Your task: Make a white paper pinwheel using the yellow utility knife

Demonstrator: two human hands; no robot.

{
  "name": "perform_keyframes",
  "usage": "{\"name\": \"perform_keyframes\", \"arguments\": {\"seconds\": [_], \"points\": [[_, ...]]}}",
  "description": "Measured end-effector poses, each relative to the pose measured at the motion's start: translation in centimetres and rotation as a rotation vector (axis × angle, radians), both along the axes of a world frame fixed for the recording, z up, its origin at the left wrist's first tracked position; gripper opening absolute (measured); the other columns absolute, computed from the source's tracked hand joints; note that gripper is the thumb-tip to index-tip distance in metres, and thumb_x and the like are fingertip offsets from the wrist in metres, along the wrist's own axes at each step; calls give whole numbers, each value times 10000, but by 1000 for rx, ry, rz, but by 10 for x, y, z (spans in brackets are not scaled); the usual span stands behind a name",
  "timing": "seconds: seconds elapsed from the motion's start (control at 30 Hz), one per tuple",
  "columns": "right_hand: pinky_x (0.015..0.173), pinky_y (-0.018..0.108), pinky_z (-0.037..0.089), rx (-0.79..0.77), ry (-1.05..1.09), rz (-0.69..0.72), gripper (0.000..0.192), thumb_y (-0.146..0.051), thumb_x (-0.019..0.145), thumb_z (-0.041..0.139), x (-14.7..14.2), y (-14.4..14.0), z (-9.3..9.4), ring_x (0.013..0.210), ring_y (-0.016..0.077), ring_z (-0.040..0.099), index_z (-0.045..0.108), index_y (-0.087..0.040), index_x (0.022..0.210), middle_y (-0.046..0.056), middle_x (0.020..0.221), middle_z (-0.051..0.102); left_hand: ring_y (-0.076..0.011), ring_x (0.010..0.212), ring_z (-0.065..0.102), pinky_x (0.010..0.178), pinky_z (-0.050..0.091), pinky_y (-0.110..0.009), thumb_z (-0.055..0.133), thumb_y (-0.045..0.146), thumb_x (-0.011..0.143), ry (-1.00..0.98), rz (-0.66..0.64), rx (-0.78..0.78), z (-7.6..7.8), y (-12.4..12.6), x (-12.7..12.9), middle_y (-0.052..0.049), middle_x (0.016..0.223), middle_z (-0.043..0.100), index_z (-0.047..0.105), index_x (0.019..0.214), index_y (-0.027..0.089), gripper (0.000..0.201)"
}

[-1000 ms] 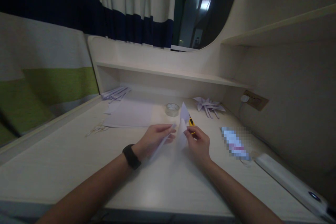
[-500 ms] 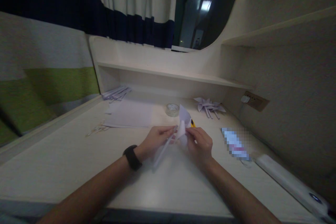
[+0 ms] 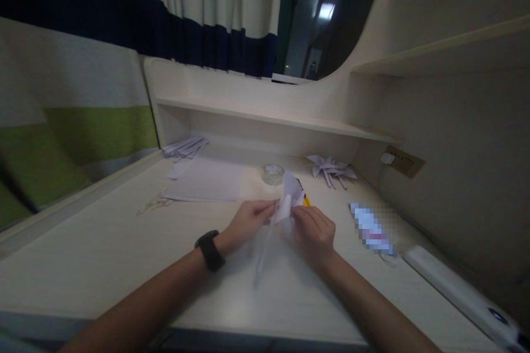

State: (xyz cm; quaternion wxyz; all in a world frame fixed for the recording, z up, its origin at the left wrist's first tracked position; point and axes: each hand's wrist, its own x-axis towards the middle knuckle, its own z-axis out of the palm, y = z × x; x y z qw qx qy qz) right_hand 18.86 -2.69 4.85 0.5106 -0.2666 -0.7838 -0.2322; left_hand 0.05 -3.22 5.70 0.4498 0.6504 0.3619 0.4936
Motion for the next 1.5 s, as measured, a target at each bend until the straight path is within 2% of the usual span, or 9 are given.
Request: {"name": "perform_keyframes", "arguments": {"seconds": [0.17, 0.33, 0.5, 0.67, 1.0, 1.13, 1.23, 1.4, 1.5], "points": [[721, 340, 519, -49, 8, -6, 198, -96, 801, 542, 3, 3, 1, 795, 198, 626, 624, -193, 952, 86, 870, 694, -188, 833, 598, 711, 483, -303, 544, 416, 847, -9, -67, -33, 5, -1, -2, -77, 1011, 686, 664, 1119, 192, 372], [737, 373, 511, -73, 47, -8, 184, -96, 814, 522, 2, 5, 1, 818, 210, 603, 620, -201, 928, 86, 874, 687, -151, 653, 560, 628, 450, -264, 567, 439, 823, 56, -77, -50, 14, -3, -6, -62, 750, 668, 727, 955, 144, 361], [718, 355, 516, 0, -52, 9, 178, -78, 796, 551, 1, 1, 6, 795, 203, 595, 618, -177, 928, 90, 848, 690, -144, 615, 520, 605, 416, -258, 583, 444, 802, 93, -34, 0, 14, -3, -5, -32, 647, 621, 732, 761, 139, 342], [707, 346, 524, 87, -141, 9, 198, -61, 792, 553, 4, -2, 8, 804, 203, 608, 619, -166, 945, 96, 874, 698, -128, 566, 483, 568, 392, -249, 616, 410, 778, 65, -45, -76, 13, -3, -4, -21, 595, 582, 715, 710, 121, 313], [702, 354, 511, -32, -9, 11, 172, -79, 782, 532, -1, -4, 6, 767, 202, 597, 612, -192, 884, 83, 822, 682, -149, 672, 554, 649, 418, -265, 508, 378, 874, 202, 15, 175, 10, -5, -3, -50, 755, 647, 728, 823, 160, 314], [671, 350, 483, -171, 168, -24, 130, -94, 795, 514, -7, -5, 4, 721, 198, 571, 592, -196, 768, 64, 745, 641, -178, 806, 593, 756, 443, -304, 521, 359, 875, 190, 96, 249, 11, -7, -1, -74, 901, 671, 718, 949, 192, 269], [621, 316, 458, -345, 343, -42, 125, -133, 795, 528, -12, -7, 4, 668, 183, 553, 573, -195, 696, 38, 695, 607, -188, 900, 588, 828, 439, -316, 517, 324, 881, 203, 120, 312, 16, -12, 0, -78, 956, 663, 732, 859, 202, 248], [521, 261, 447, -696, 662, 84, 123, -258, 805, 562, -19, -8, 4, 575, 158, 561, 629, -183, 734, 24, 676, 647, -162, 833, 579, 735, 467, -290, 480, 276, 905, 242, 125, 393, 17, -15, 1, -72, 965, 622, 668, 1078, 217, 262], [463, 249, 426, -770, 756, 175, 157, -297, 791, 565, -21, -6, -1, 524, 156, 550, 641, -173, 733, 27, 627, 648, -169, 883, 569, 784, 459, -309, 465, 246, 913, 246, 139, 452, 16, -15, 1, -73, 1001, 614, 638, 1133, 227, 280]]}}
